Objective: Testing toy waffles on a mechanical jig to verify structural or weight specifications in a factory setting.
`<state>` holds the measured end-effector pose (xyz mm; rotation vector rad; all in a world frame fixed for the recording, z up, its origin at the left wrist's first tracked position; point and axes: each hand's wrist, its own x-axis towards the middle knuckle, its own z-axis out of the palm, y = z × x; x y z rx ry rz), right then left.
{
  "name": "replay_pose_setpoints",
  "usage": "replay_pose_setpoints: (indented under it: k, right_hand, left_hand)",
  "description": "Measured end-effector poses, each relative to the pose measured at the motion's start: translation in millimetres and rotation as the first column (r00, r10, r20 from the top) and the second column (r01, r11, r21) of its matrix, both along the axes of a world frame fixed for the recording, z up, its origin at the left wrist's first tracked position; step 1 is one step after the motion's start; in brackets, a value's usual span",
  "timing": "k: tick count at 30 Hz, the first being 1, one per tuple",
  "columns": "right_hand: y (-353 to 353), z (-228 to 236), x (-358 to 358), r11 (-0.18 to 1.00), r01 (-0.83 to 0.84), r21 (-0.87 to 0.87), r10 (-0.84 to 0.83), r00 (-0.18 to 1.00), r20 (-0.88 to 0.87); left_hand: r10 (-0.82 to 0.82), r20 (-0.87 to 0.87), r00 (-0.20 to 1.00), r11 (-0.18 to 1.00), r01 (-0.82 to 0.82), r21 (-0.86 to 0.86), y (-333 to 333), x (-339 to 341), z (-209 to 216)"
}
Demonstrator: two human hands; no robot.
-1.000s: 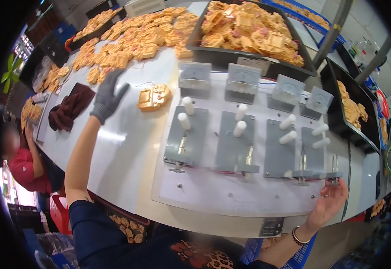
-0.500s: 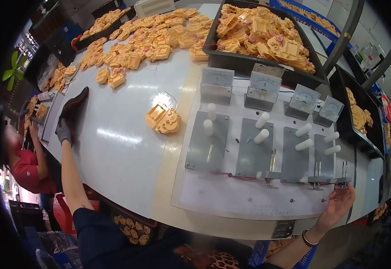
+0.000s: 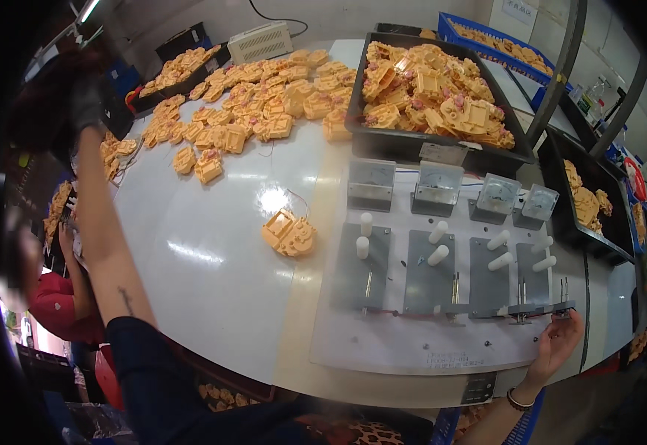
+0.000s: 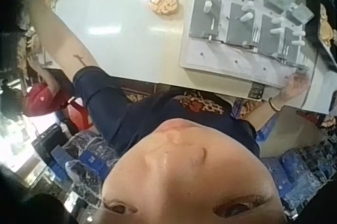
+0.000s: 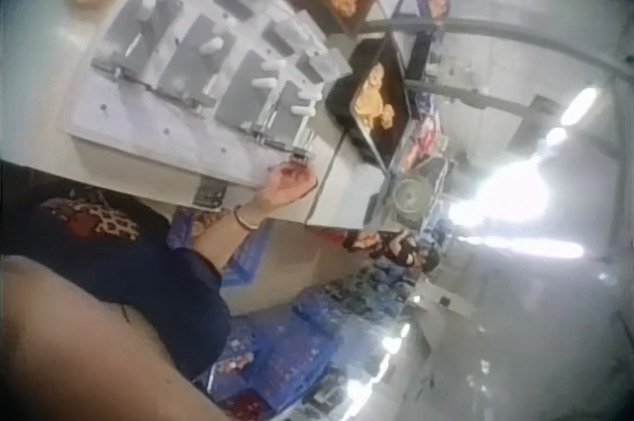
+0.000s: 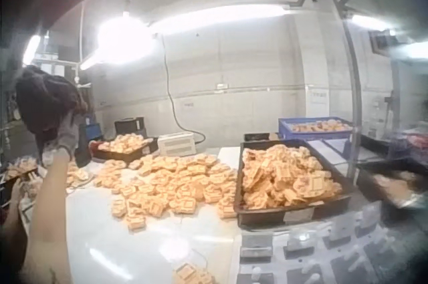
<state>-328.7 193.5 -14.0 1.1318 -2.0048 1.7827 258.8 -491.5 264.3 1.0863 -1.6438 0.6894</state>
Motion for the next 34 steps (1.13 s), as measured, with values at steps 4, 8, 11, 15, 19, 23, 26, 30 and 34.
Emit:
replay_pose_setpoints:
  k: [4,8,11,15,19,23,26,30,34]
  right_hand:
    - [2,-4,-2,1.000,0.004,-0.007,-0.004,0.999,0.033]
    - [1,-8,-3,0.998,-0.041,-0.037,0.043,0.998,0.049]
    - [1,-5,0,0.999,-0.043,-0.032,0.046,0.995,0.086]
    - [-2,-5,0,0.995,-0.070,-0.071,0.075,0.995,0.065]
    - [1,-8,-2,0.996,-0.061,-0.057,0.064,0.997,0.049]
    - [1,-8,-4,0.998,-0.047,-0.050,0.046,0.999,-0.016]
    - [1,-5,-3,0.996,-0.069,-0.054,0.072,0.996,0.056]
    - [-1,-3,-3,0.985,-0.146,-0.089,0.151,0.987,0.061]
    - [-3,-1,-2,0.985,-0.137,-0.107,0.145,0.987,0.067]
  left_hand:
    - [-0.378,0.755,0.535,0.687,-0.385,0.617,-53,-143,-146]
    - [-0.090,0.098,0.991,0.521,-0.037,0.853,-20,-187,-253]
    - [-0.098,-0.006,0.995,0.547,0.058,0.835,6,-183,-261]
    - [-0.281,0.022,0.959,0.603,0.159,0.782,60,-160,-257]
    - [-0.309,0.007,0.951,0.637,0.202,0.744,127,-134,-259]
    - [-0.320,-0.125,0.939,0.591,0.301,0.748,155,-99,-264]
    - [-0.216,-0.743,0.633,0.342,0.762,0.550,130,-66,-262]
    - [-0.532,-0.471,0.703,0.324,0.683,0.654,51,-27,-254]
    - [-0.640,-0.560,0.526,0.185,0.813,0.552,-32,-6,-199]
